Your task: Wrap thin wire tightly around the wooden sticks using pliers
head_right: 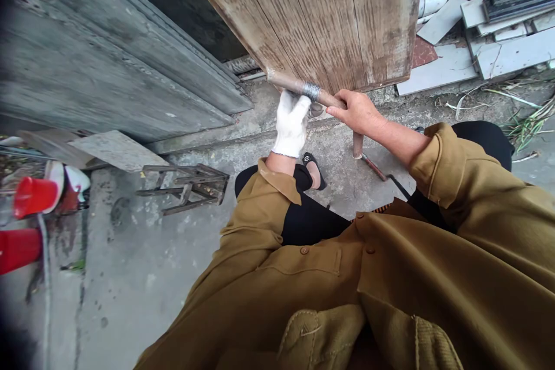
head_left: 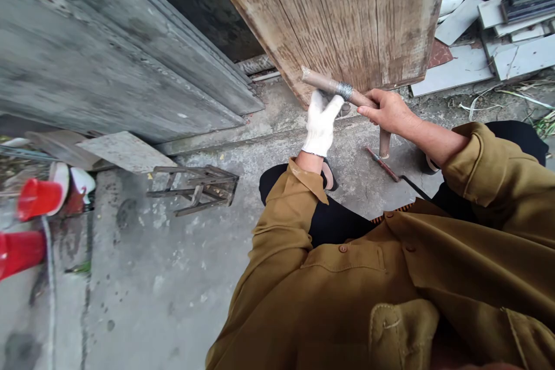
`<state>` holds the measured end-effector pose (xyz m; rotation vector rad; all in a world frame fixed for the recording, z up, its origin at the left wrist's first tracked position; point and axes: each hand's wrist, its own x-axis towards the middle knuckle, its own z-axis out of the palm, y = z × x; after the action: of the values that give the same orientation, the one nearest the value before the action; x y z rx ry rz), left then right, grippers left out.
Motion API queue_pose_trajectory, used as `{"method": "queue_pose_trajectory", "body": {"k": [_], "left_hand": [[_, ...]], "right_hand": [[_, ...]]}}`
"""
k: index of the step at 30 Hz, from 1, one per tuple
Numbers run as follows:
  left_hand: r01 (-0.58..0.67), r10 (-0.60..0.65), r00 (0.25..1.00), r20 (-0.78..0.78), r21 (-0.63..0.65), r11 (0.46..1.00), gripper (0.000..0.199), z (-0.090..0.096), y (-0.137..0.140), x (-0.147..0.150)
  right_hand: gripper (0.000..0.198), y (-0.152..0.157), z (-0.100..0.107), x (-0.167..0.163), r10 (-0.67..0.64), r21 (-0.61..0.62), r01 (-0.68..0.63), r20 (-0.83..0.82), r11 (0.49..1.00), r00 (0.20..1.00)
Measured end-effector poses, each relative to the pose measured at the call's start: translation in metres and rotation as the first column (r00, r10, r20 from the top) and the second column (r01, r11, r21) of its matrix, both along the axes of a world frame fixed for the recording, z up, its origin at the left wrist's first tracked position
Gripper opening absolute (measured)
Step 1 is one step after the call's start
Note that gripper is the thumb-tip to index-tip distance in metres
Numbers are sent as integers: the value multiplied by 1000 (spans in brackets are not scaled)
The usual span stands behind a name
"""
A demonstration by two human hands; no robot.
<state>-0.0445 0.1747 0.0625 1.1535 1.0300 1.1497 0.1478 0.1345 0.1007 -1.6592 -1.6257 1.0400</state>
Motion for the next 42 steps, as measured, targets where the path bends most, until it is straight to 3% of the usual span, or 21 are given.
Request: {"method": "queue_pose_trajectory", "body": {"k": [3, 12, 15, 19, 23, 29, 34, 37, 42], "left_hand": [[-21, 19, 999, -32, -49, 999, 48, 5, -1, 2], [-62, 43, 994, -102, -189, 980, 22, 23, -10, 6], [-108, 82, 989, -125, -214, 971, 21, 26, -14, 8], [-77, 55, 993, -108, -209, 975, 20, 33, -19, 10], [-39, 15, 994, -111, -218, 975, 17, 38, -23, 9], [-12, 3, 999, -39, -246, 969, 23, 35, -20, 6], [-19, 17, 1000, -8, -317, 948, 23, 23, -14, 6], [-39, 38, 999, -9, -345, 938, 23, 17, -13, 10], [-53, 49, 999, -21, -310, 949, 25, 19, -17, 14]], "right_hand": [[26, -1, -1, 0, 16, 4, -16, 22, 1000, 1000], [33, 1, -8, -1, -29, 117, 8, 184, 993, 983], [29, 1, -10, -2, -28, 79, 20, 106, 997, 994], [24, 1, -12, -1, -36, -54, 30, -119, 998, 992], [29, 3, -13, 2, -32, -53, 24, -168, 998, 985], [31, 3, -10, 4, 23, 52, -29, 106, 998, 994], [36, -2, -9, 0, 28, 153, -94, 382, 984, 924], [35, -2, -9, -1, 69, 136, -119, 325, 984, 943], [29, 3, -7, 4, 51, 41, -54, 74, 998, 996]]}}
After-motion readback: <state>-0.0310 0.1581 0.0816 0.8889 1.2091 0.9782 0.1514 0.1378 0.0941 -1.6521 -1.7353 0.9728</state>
